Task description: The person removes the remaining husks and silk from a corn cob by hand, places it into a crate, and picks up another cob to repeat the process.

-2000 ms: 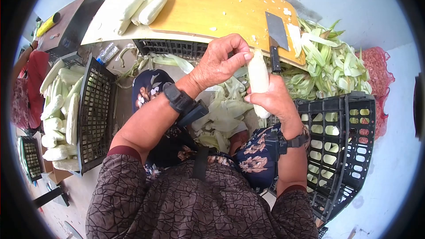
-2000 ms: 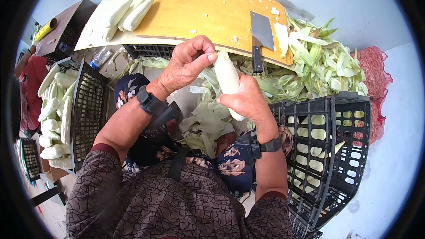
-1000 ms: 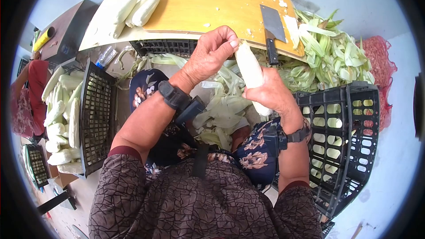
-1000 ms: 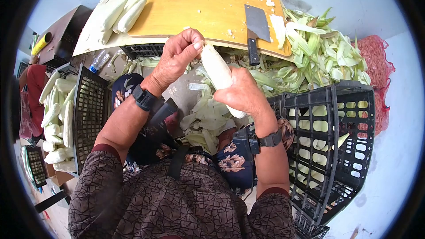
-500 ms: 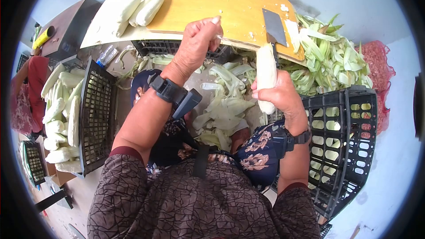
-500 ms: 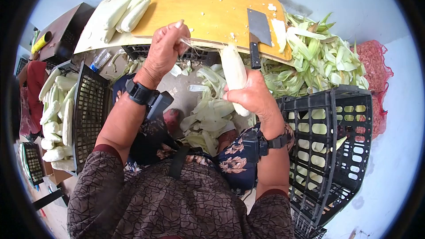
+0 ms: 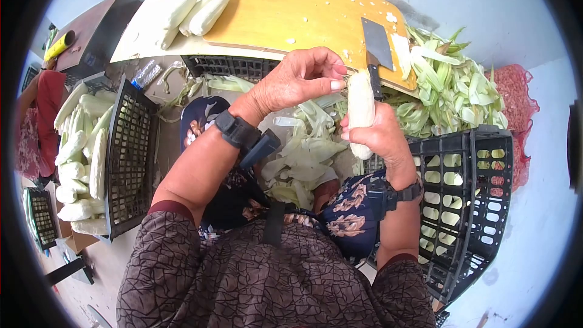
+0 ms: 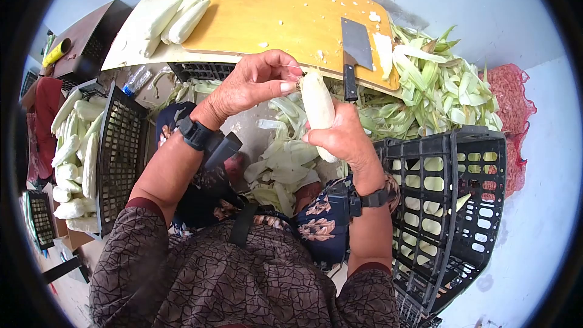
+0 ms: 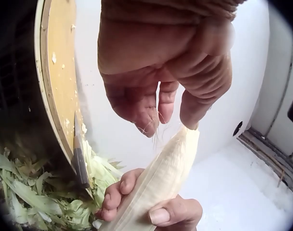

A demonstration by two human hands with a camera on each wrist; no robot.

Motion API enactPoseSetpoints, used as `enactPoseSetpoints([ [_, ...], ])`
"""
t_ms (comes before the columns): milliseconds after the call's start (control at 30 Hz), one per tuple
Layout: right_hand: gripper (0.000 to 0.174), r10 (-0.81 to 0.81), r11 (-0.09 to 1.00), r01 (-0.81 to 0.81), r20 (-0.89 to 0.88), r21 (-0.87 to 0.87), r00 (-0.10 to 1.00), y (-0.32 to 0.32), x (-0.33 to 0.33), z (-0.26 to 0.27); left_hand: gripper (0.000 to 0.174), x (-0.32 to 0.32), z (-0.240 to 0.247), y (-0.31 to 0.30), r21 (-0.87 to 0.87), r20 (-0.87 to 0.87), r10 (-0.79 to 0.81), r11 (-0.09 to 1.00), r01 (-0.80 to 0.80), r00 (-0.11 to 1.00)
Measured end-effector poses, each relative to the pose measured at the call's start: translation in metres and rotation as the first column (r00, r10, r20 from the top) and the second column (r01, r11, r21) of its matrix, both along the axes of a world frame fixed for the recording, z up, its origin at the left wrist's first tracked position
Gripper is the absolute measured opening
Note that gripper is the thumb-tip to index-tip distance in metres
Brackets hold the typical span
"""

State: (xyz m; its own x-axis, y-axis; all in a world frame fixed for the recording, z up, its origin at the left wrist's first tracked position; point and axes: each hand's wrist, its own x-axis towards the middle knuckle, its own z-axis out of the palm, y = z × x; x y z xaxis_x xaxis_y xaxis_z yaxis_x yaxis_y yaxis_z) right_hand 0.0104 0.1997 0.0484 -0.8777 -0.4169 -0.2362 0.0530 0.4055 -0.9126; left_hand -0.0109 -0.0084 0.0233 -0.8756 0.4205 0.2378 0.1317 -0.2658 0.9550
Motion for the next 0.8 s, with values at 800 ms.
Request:
enactPoseSetpoints([
  [800, 0.027, -0.001, 0.986, 0.036, -0.210, 0.160, 0.978, 0.000, -0.003, -0.017, 0.018, 0.004, -0.003, 0.002, -0.278, -0.424, 0.135, 0.922, -0.271, 0.896],
])
